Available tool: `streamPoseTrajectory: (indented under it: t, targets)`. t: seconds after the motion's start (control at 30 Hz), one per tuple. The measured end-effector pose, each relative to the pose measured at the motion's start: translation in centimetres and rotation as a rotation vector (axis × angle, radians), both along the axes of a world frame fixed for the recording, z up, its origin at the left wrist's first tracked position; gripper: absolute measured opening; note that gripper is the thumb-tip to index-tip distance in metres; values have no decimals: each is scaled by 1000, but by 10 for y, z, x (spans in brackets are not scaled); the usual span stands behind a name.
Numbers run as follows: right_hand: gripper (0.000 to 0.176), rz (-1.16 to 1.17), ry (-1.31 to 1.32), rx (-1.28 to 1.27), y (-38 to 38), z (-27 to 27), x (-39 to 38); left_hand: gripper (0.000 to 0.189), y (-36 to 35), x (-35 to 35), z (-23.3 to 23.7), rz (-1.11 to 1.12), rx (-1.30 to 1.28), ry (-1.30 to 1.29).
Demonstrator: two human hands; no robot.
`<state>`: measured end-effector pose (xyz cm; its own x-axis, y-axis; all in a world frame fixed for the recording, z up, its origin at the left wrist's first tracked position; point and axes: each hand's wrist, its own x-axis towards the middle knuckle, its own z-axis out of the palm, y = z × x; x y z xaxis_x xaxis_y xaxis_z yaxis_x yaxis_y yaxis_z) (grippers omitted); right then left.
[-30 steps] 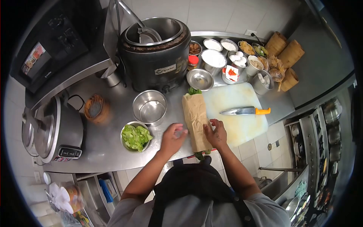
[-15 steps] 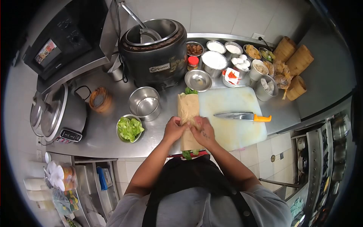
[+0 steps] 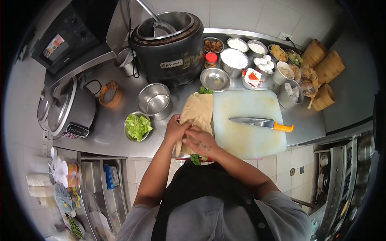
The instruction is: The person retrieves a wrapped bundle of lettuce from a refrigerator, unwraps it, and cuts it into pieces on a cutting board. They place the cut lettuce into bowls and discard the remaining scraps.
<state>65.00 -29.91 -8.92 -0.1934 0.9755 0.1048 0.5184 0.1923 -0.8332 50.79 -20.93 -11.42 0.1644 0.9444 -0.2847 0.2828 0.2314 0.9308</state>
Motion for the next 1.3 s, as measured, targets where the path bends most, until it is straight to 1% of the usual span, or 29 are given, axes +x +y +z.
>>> streamPoseTrajectory:
  t: [0.03, 0.07, 0.13, 0.17, 0.2, 0.27, 0.3, 0.33, 0.37, 0.4, 0.47, 0.57, 0.6, 0.67, 0.73, 0.77, 0.8, 0.87, 0.9, 0.93, 1.0, 1.03, 1.07, 1.1, 1.13, 1.2, 1.23, 1.27, 1.3]
  targets:
    - [45, -58, 47, -3, 0, -8, 6, 28, 8, -8, -18, 31, 79, 90]
    - [45, -50, 46, -2, 1, -7, 12, 28, 12, -16, -27, 38, 79, 90]
    - [65, -417, -314, 29, -1, -3, 20, 17, 10, -27, -38, 218, 7, -224]
    - [85, -408, -353, -161, 0, 5, 24, 14, 9, -28, -40, 233, 27, -270]
    - [85, -404, -355, -167, 1, 3, 25, 14, 6, -29, -42, 236, 21, -269]
    - [94, -376, -366, -284, 2, -1, 27, 13, -1, -26, -23, 232, 98, -219]
    - [94, -376, -367, -284, 4, -9, 28, 13, -3, -27, -13, 232, 97, -220]
    - [98, -389, -307, -279, 7, -22, 30, 15, -4, -27, -3, 214, 139, -293]
    - [101, -402, -248, -273, 9, -25, 30, 17, -6, -27, 12, 196, 180, -366]
    - [101, -401, -249, -274, 10, -27, 31, 17, -7, -29, 27, 198, 179, -367]
    - [103, -433, -250, -245, 11, -17, 30, 15, -10, -36, 68, 204, 267, -374]
    - [101, -411, -262, -250, 11, 2, 25, 15, -8, -48, 107, 187, 300, -394]
    - [101, -410, -261, -249, 11, 3, 25, 15, -8, -52, 117, 172, 325, -392]
    - [95, -374, -343, -220, 8, 3, 25, 15, -9, -64, 126, 163, 345, -411]
    - [92, -384, -312, -231, 7, -18, 32, 16, -9, -83, 127, 190, 418, -269]
    - [89, -393, -282, -242, 5, -23, 37, 22, -10, -95, 124, 215, 422, -122]
    - [89, -395, -280, -244, 3, -26, 42, 22, -13, -100, 120, 213, 420, -120]
    - [83, -428, -266, -210, -2, -23, 53, 35, -22, -107, 113, 163, 715, 306]
    - [77, -451, -235, -218, -4, -32, 61, 44, -35, -103, 109, 150, 627, 394]
    - [77, -452, -234, -222, -7, -38, 66, 44, -44, -104, 95, 147, 624, 394]
    - [75, -479, -168, -153, -12, -45, 73, 44, -56, -109, 41, -151, 420, 809]
    - [75, -477, -170, -156, -16, -45, 76, 43, -62, -104, 19, -217, 352, 800]
    - [75, -490, -106, -214, -20, -45, 77, 43, -68, -96, -1, -270, 281, 792]
    - [76, -480, -37, -268, -18, -43, 70, 42, -71, -90, -20, -307, 258, 816]
    - [76, -434, -28, -265, -18, -33, 59, 40, -75, -85, -32, -336, 229, 845]
    - [82, -365, -151, -325, -25, -3, 38, 34, -76, -73, -38, -231, 249, 759]
    - [87, -325, -253, -287, -26, -2, 26, 34, -73, -71, -37, -209, 239, 765]
    - [87, -314, -256, -285, -27, -8, 18, 32, -67, -67, -36, -195, 292, 812]
    - [89, -311, -329, -245, -27, -19, 14, 31, -60, -64, -35, -189, 350, 852]
